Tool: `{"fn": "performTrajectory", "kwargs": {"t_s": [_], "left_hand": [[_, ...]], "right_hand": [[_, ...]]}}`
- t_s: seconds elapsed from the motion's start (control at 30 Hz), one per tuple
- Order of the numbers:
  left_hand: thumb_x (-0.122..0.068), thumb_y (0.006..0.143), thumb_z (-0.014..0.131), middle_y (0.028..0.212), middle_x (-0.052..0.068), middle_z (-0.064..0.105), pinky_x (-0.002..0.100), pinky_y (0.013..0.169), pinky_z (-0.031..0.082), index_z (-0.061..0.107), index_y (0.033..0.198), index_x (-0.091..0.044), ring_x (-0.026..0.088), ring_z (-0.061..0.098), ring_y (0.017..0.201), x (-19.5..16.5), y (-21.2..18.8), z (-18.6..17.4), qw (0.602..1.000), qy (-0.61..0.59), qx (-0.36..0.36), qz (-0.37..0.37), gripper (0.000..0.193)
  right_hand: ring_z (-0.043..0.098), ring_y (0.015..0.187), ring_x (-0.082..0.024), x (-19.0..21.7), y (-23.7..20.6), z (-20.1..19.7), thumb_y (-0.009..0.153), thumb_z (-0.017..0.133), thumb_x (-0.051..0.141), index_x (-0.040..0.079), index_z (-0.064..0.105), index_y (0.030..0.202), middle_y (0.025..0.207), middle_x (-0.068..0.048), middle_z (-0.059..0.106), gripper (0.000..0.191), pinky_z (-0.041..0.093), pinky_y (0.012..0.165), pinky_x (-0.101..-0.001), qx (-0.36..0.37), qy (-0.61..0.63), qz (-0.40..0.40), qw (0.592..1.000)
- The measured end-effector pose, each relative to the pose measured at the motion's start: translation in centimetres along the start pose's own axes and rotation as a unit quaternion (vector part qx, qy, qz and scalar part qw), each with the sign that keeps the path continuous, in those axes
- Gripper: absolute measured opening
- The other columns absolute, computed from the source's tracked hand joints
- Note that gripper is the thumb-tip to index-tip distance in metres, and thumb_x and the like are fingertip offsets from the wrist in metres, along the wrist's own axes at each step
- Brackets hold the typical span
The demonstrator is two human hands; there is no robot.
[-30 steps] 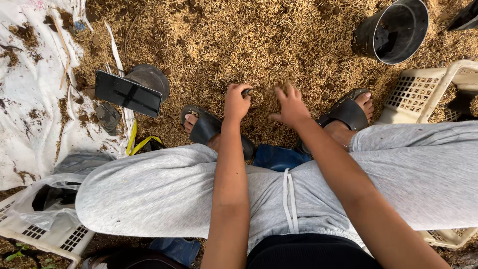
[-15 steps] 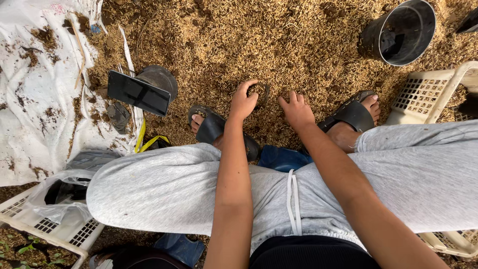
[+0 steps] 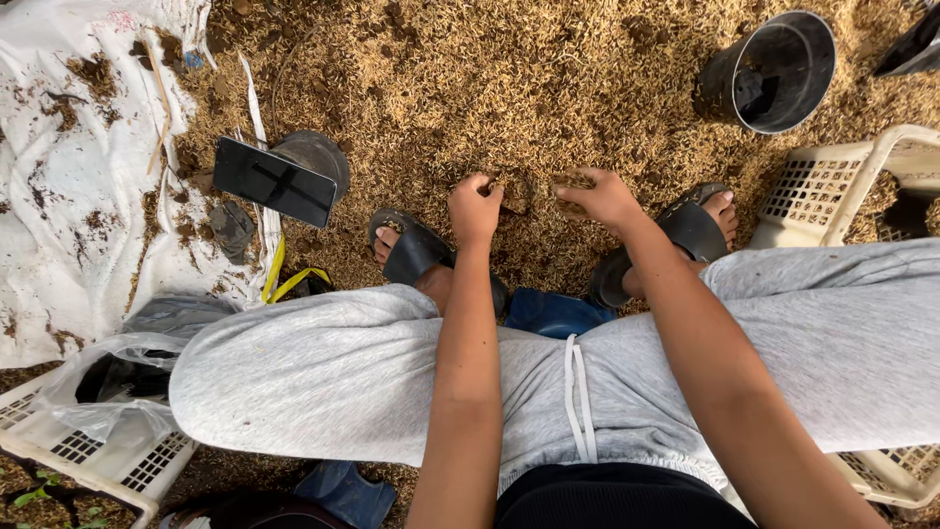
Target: The person scoops loose substrate from a pile on the floor, places it into small black plastic bags, and packs it by hand. The filled bags are then placed into a white plastic crate. The person repeats this process multiple times.
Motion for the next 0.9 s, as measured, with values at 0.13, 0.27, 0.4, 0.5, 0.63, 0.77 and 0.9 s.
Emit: {"fn": "performTrajectory", "kwargs": {"t_s": [0.13, 0.27, 0.4, 0.5, 0.63, 0.77, 0.9], "left_hand": [[-0.010, 0.083, 0.079, 0.113, 0.013, 0.076, 0.039, 0.091, 0.059, 0.078, 0.115, -0.009, 0.028, 0.076, 0.100, 0.6, -0.6, 1.3, 0.996, -0.045, 0.058, -0.040, 0.032], [-0.006, 0.081, 0.080, 0.122, 0.010, 0.066, 0.042, 0.093, 0.056, 0.071, 0.118, -0.011, 0.029, 0.067, 0.111, -1.2, -1.0, 0.4, 0.998, -0.001, 0.053, 0.027, 0.038], [-0.012, 0.081, 0.083, 0.120, 0.002, 0.059, 0.041, 0.097, 0.055, 0.071, 0.104, -0.021, 0.025, 0.063, 0.114, -3.8, -2.0, -0.2, 0.978, 0.148, 0.067, 0.133, 0.028], [-0.011, 0.078, 0.084, 0.120, 0.005, 0.056, 0.043, 0.095, 0.054, 0.069, 0.120, -0.023, 0.028, 0.061, 0.110, -5.1, -2.4, -0.3, 0.962, 0.209, 0.066, 0.163, 0.047], [-0.013, 0.079, 0.085, 0.121, 0.005, 0.056, 0.042, 0.093, 0.055, 0.067, 0.126, -0.021, 0.027, 0.062, 0.112, -5.3, -2.4, 0.4, 0.960, 0.208, 0.111, 0.152, 0.051], [-0.015, 0.079, 0.083, 0.126, 0.007, 0.055, 0.042, 0.090, 0.057, 0.066, 0.127, -0.017, 0.027, 0.064, 0.111, -3.9, -2.2, 1.6, 0.961, 0.212, 0.141, 0.112, 0.051], [-0.009, 0.084, 0.078, 0.124, 0.011, 0.056, 0.042, 0.088, 0.059, 0.067, 0.123, -0.011, 0.031, 0.067, 0.108, -3.3, -1.9, 2.5, 0.958, 0.230, 0.111, 0.132, 0.041]], "right_hand": [[0.075, 0.083, -0.016, 2.8, 0.0, 2.9, 0.090, 0.075, 0.015, 0.002, 0.063, 0.128, 0.099, -0.008, 0.075, 0.041, 0.067, 0.071, -0.0326, 0.046, 0.224, -0.048, 0.972], [0.052, 0.068, -0.021, 2.6, -0.4, 3.5, 0.097, 0.072, 0.013, 0.007, 0.063, 0.136, 0.095, -0.011, 0.069, 0.040, 0.046, 0.059, -0.0361, 0.000, 0.100, -0.013, 0.995], [0.066, 0.085, -0.021, 3.6, -0.6, 3.4, 0.100, 0.066, 0.007, 0.004, 0.059, 0.128, 0.102, -0.013, 0.072, 0.029, 0.059, 0.073, -0.0360, 0.018, 0.196, -0.028, 0.980], [0.075, 0.096, -0.017, 4.3, -0.4, 3.3, 0.099, 0.064, 0.006, 0.005, 0.059, 0.124, 0.105, -0.010, 0.074, 0.026, 0.066, 0.079, -0.0330, 0.034, 0.241, -0.051, 0.969], [0.075, 0.098, -0.018, 3.6, 0.0, 3.3, 0.099, 0.064, 0.007, 0.006, 0.057, 0.127, 0.106, -0.011, 0.073, 0.029, 0.065, 0.079, -0.0334, 0.033, 0.258, -0.041, 0.965], [0.074, 0.099, -0.019, 3.5, -0.2, 4.1, 0.099, 0.064, 0.008, 0.005, 0.057, 0.125, 0.108, -0.010, 0.073, 0.027, 0.066, 0.080, -0.0348, 0.050, 0.291, -0.041, 0.954], [0.073, 0.097, -0.019, 3.7, -0.5, 5.2, 0.103, 0.062, 0.014, 0.005, 0.058, 0.125, 0.108, -0.009, 0.072, 0.024, 0.065, 0.083, -0.0355, 0.060, 0.293, -0.029, 0.954]]}}
Point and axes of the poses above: each hand's wrist, its own y-axis towards the middle knuckle, its own z-axis out of the palm, x = y × z, the point moved 10 cm from there along y, towards the middle knuckle
